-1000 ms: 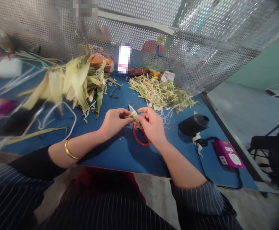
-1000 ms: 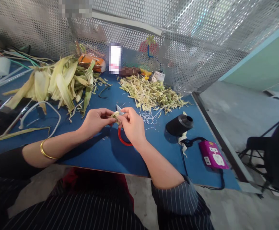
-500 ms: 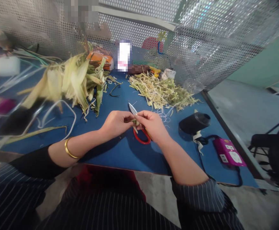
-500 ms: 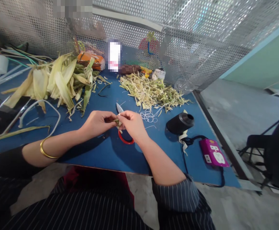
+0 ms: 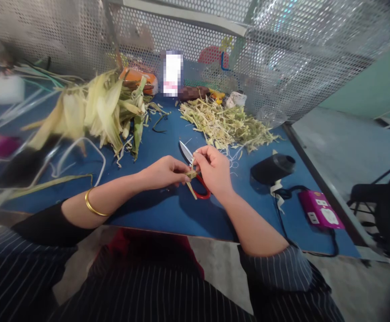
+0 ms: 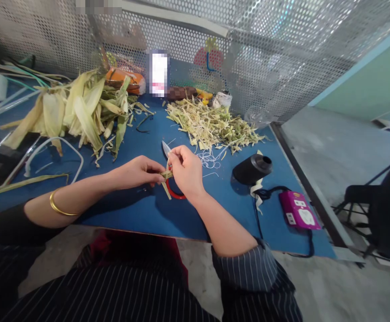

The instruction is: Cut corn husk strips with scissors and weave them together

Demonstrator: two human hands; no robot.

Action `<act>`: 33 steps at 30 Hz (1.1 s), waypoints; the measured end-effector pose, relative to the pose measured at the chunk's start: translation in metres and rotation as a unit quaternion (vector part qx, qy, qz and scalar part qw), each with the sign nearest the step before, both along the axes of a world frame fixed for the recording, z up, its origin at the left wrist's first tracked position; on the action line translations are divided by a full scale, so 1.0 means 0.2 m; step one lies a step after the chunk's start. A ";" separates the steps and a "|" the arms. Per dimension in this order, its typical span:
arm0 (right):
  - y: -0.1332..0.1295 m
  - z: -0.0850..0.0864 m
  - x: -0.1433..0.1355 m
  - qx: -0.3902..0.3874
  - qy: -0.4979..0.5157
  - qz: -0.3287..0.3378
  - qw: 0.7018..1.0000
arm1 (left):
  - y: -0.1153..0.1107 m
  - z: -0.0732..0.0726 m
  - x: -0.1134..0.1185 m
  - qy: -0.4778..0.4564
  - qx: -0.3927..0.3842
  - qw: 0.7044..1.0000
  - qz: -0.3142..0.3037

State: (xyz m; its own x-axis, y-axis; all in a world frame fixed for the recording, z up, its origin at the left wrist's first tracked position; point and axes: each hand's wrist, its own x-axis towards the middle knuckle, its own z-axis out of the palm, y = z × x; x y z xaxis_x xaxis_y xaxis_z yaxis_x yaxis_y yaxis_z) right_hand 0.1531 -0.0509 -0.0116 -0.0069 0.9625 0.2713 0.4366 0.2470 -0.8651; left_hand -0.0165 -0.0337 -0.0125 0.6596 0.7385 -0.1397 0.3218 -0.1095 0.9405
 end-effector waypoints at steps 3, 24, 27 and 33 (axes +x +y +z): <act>0.00 -0.01 -0.01 -0.002 0.005 -0.012 1.000 | 0.00 0.01 0.00 -0.006 -0.016 1.000 0.001; 0.02 0.00 0.02 0.054 -0.044 0.018 0.997 | -0.01 -0.01 0.03 -0.055 -0.050 0.988 0.133; 0.06 0.00 0.06 0.017 -0.089 0.010 0.996 | 0.01 0.00 0.01 -0.085 -0.033 0.979 0.184; 0.07 -0.02 0.06 -0.022 -0.079 -0.008 0.997 | 0.02 -0.01 0.00 -0.071 -0.019 0.984 0.159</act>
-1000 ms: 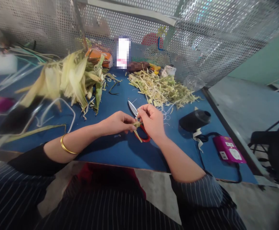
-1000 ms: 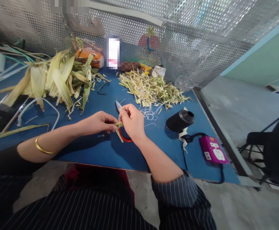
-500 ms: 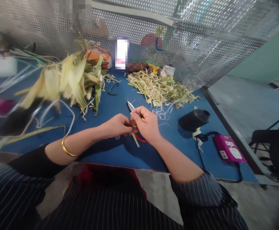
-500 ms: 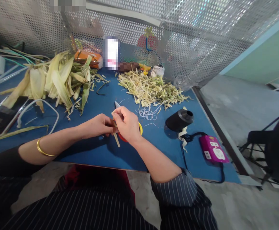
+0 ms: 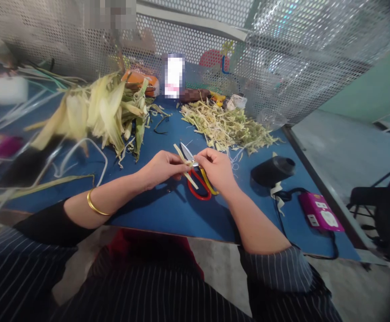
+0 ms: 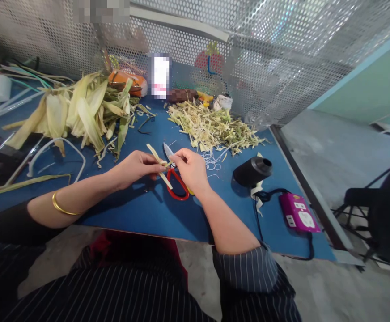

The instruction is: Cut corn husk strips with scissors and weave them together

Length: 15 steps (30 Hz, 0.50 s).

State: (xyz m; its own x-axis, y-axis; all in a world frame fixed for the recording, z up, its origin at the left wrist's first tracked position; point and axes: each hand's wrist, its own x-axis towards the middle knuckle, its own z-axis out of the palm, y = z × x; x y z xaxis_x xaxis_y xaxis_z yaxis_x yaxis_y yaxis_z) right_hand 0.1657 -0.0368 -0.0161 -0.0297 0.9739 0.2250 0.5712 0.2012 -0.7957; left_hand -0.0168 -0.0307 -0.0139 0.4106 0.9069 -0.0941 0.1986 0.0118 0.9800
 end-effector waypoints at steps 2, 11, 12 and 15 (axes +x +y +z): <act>0.00 -0.02 -0.01 0.019 -0.004 -0.024 1.000 | 0.00 0.00 0.00 -0.002 -0.002 1.000 -0.009; -0.06 0.04 -0.01 0.247 -0.067 -0.056 0.965 | 0.02 0.02 0.01 -0.139 -0.117 0.977 0.108; -0.08 0.05 -0.02 0.263 -0.072 -0.049 0.961 | 0.02 0.02 0.01 -0.163 -0.117 0.971 0.128; -0.13 0.04 -0.08 0.202 -0.106 0.034 0.973 | 0.03 0.03 0.02 -0.224 -0.122 0.954 0.156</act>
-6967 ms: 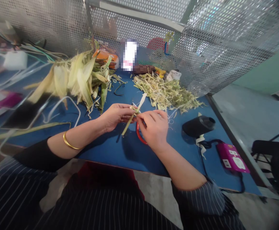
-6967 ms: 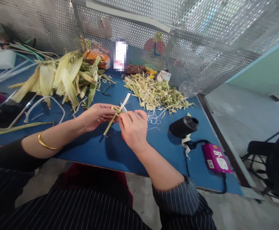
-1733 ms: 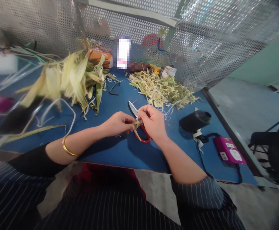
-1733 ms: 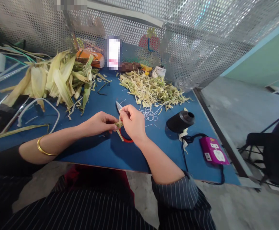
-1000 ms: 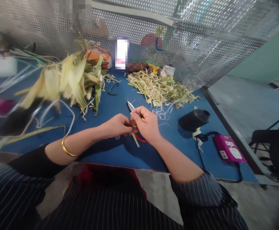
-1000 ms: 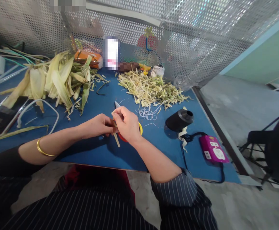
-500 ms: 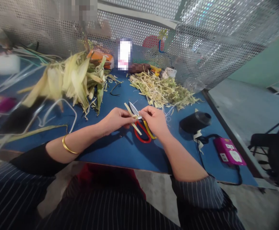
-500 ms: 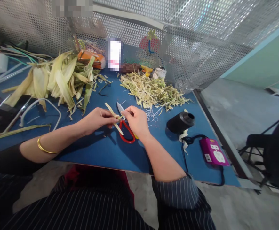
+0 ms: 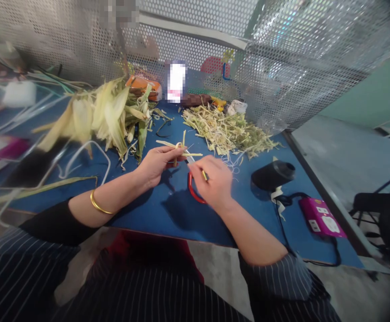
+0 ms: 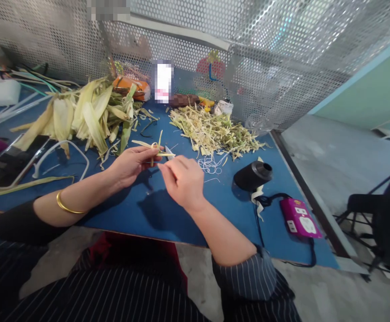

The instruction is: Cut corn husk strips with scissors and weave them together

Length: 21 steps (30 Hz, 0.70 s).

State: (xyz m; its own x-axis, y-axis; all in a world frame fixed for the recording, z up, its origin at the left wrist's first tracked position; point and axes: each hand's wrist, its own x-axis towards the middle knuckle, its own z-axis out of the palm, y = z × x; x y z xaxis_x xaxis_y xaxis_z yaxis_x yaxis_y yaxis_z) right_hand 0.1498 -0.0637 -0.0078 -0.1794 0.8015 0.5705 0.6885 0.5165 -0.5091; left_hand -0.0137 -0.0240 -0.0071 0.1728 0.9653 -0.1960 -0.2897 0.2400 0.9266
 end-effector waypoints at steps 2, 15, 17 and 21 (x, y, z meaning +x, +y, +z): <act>0.00 -0.04 -0.05 -0.096 0.011 0.036 0.995 | -0.01 0.00 0.01 -0.028 -0.003 1.000 0.000; 0.02 -0.11 -0.12 -0.226 0.215 0.139 0.940 | -0.04 0.01 0.05 -0.060 -0.015 0.998 0.011; 0.01 -0.09 -0.12 -0.224 0.211 0.164 0.937 | -0.04 0.02 0.05 -0.068 -0.022 0.997 0.015; 0.00 -0.08 -0.12 -0.222 0.193 0.172 0.940 | -0.04 0.03 0.04 -0.059 -0.018 0.998 0.011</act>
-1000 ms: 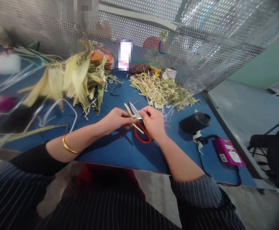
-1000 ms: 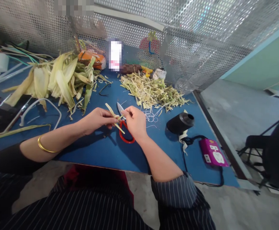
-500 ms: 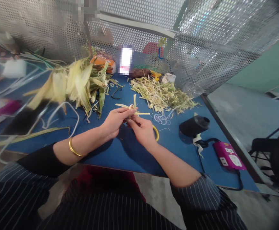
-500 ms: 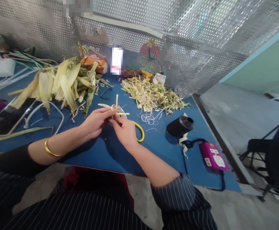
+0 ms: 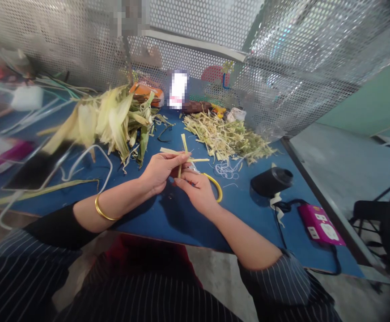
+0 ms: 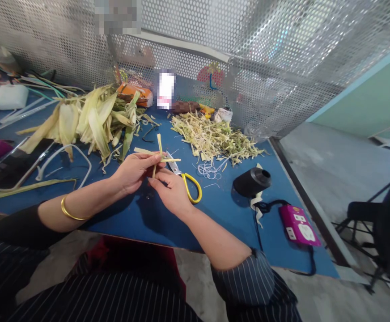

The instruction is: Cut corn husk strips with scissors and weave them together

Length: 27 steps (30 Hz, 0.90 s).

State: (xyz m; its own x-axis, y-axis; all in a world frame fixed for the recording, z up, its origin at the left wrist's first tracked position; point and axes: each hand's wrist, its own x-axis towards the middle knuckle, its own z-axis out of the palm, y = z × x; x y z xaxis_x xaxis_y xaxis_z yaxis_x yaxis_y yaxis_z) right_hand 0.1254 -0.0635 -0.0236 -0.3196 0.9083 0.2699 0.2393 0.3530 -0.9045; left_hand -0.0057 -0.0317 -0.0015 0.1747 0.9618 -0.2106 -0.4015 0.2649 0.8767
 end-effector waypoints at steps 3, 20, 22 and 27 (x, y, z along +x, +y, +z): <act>0.00 0.00 0.00 0.018 -0.017 0.004 1.000 | 0.00 0.00 0.00 0.013 0.022 1.000 0.005; 0.04 0.10 0.10 -0.036 0.033 -0.179 0.983 | 0.01 0.01 -0.05 0.109 0.075 0.991 -0.035; 0.03 0.10 0.10 -0.034 0.017 -0.177 0.983 | 0.02 -0.01 -0.05 0.108 0.087 0.989 -0.040; 0.01 0.11 0.10 0.000 -0.024 -0.178 0.984 | 0.03 -0.02 -0.04 0.122 0.099 0.988 -0.014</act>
State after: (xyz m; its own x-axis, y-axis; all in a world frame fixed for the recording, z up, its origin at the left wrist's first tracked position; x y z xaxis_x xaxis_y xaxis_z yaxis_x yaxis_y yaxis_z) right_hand 0.1453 -0.0609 -0.0012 0.0067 0.9649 0.2624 0.3898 0.2391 -0.8893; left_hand -0.0144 -0.0252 -0.0048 0.1698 0.9837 -0.0586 -0.1674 0.0874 0.9820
